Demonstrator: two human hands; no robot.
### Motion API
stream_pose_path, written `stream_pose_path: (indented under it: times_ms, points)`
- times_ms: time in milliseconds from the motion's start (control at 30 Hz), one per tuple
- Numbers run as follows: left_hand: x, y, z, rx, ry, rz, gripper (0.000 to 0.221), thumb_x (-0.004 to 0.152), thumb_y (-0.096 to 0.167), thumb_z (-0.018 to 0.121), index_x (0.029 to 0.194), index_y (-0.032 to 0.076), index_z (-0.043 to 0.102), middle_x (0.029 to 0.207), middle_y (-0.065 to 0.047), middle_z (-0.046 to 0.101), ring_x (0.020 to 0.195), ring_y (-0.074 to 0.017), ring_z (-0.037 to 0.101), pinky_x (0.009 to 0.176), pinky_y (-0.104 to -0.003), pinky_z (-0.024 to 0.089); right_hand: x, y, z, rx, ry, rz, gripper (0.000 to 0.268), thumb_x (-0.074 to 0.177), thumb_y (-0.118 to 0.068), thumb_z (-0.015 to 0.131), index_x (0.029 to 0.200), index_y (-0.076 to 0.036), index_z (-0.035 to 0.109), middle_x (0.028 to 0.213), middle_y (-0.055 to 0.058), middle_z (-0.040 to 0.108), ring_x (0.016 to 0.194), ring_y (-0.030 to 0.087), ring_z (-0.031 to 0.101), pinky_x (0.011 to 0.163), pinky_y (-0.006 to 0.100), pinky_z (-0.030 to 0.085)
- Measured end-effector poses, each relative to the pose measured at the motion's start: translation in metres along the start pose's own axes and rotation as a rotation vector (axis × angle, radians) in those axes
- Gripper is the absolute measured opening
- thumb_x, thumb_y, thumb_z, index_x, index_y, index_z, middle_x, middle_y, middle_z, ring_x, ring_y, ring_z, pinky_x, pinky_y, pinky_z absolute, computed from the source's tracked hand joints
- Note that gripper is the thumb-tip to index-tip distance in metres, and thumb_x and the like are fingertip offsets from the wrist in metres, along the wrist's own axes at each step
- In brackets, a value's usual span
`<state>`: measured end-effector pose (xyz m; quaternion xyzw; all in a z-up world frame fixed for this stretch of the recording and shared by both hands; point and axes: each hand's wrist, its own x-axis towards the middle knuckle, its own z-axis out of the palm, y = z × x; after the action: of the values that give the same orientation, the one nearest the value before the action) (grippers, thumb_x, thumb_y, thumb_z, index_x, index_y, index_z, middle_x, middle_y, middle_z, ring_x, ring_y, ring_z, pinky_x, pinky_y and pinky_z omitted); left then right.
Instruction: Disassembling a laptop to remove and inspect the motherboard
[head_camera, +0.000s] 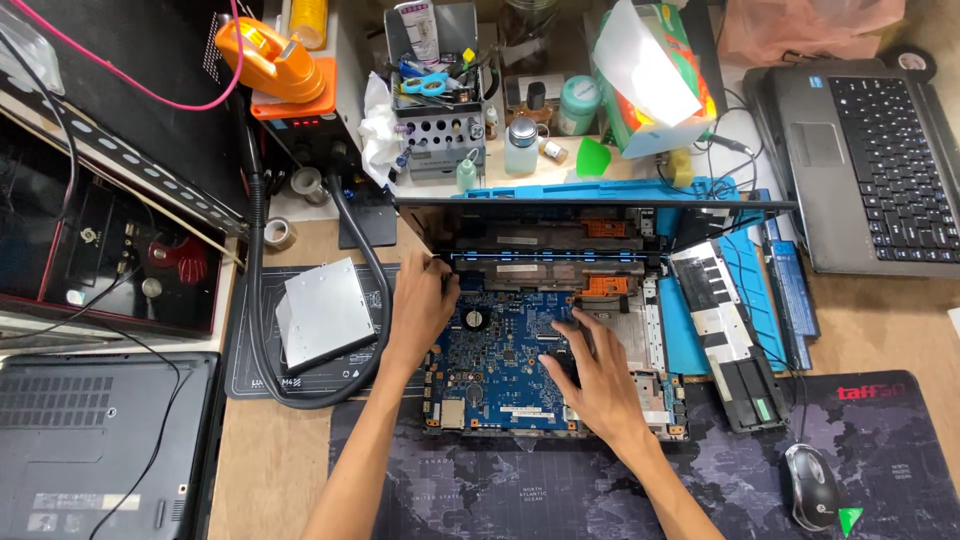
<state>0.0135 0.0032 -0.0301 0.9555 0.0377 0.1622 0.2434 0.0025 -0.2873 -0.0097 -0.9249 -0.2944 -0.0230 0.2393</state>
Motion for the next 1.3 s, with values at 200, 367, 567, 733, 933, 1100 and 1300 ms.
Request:
stream_pose_path:
  times_ms: [200, 367, 567, 733, 933, 1100, 1300]
  points:
    - [0.000, 0.004, 0.008, 0.106, 0.049, 0.029, 0.008, 0.088, 0.009, 0.068, 0.088, 0.003, 0.063, 0.094, -0.011, 0.047, 0.085, -0.0371, 0.052, 0.069, -0.046, 0.041, -0.001, 0.001, 0.005, -0.040, 0.039, -0.018, 0.044, 0.100, -0.046, 0.059, 0.137, -0.021, 0.055, 0.138, 0.012, 0.050, 0.128, 0.034, 0.057, 0.102, 0.051, 0.049]
    - [-0.004, 0.004, 0.014, 0.187, 0.031, 0.071, 0.010, 0.093, 0.012, 0.065, 0.089, 0.008, 0.057, 0.094, -0.006, 0.042, 0.083, -0.0234, 0.044, 0.073, -0.038, 0.035, -0.001, 0.001, 0.005, -0.052, 0.047, -0.020, 0.044, 0.101, -0.047, 0.058, 0.136, -0.021, 0.055, 0.137, 0.011, 0.050, 0.127, 0.034, 0.057, 0.102, 0.051, 0.049]
    - [-0.006, 0.012, 0.004, 0.099, -0.004, 0.045, 0.007, 0.098, 0.013, 0.063, 0.093, 0.009, 0.060, 0.095, -0.005, 0.047, 0.084, -0.0204, 0.044, 0.076, -0.036, 0.035, -0.001, 0.003, 0.009, -0.079, 0.069, -0.038, 0.044, 0.101, -0.048, 0.058, 0.135, -0.021, 0.055, 0.136, 0.010, 0.050, 0.128, 0.033, 0.057, 0.102, 0.050, 0.049]
    - [-0.007, 0.011, -0.012, 0.000, -0.027, -0.001, 0.007, 0.095, 0.018, 0.068, 0.100, 0.013, 0.065, 0.096, -0.001, 0.051, 0.094, -0.0221, 0.053, 0.081, -0.036, 0.038, -0.001, 0.001, 0.005, -0.056, 0.055, -0.031, 0.043, 0.101, -0.046, 0.059, 0.134, -0.020, 0.056, 0.135, 0.011, 0.051, 0.127, 0.034, 0.058, 0.101, 0.051, 0.050]
    - [-0.017, 0.011, -0.022, -0.193, -0.001, -0.108, 0.005, 0.103, 0.020, 0.062, 0.104, 0.015, 0.063, 0.102, -0.002, 0.052, 0.099, -0.0228, 0.053, 0.085, -0.035, 0.038, 0.000, -0.001, 0.001, -0.031, 0.060, -0.038, 0.042, 0.101, -0.044, 0.059, 0.135, -0.019, 0.056, 0.136, 0.012, 0.051, 0.127, 0.033, 0.058, 0.100, 0.051, 0.050]
    - [-0.031, 0.023, -0.029, -0.375, 0.009, -0.175, 0.020, 0.106, 0.015, 0.057, 0.125, 0.012, 0.062, 0.115, -0.007, 0.053, 0.112, -0.0280, 0.059, 0.098, -0.042, 0.045, -0.001, -0.001, -0.001, 0.005, 0.000, 0.004, 0.044, 0.101, -0.046, 0.057, 0.136, -0.019, 0.056, 0.138, 0.013, 0.051, 0.129, 0.035, 0.057, 0.104, 0.053, 0.048]
    - [-0.053, 0.038, -0.049, -0.579, 0.055, -0.270, 0.036, 0.104, 0.008, 0.056, 0.141, 0.008, 0.057, 0.126, -0.017, 0.061, 0.128, -0.0365, 0.058, 0.107, -0.051, 0.045, 0.002, -0.005, -0.005, 0.036, -0.022, 0.040, 0.047, 0.101, -0.047, 0.057, 0.138, -0.017, 0.056, 0.138, 0.015, 0.052, 0.130, 0.036, 0.057, 0.106, 0.054, 0.047]
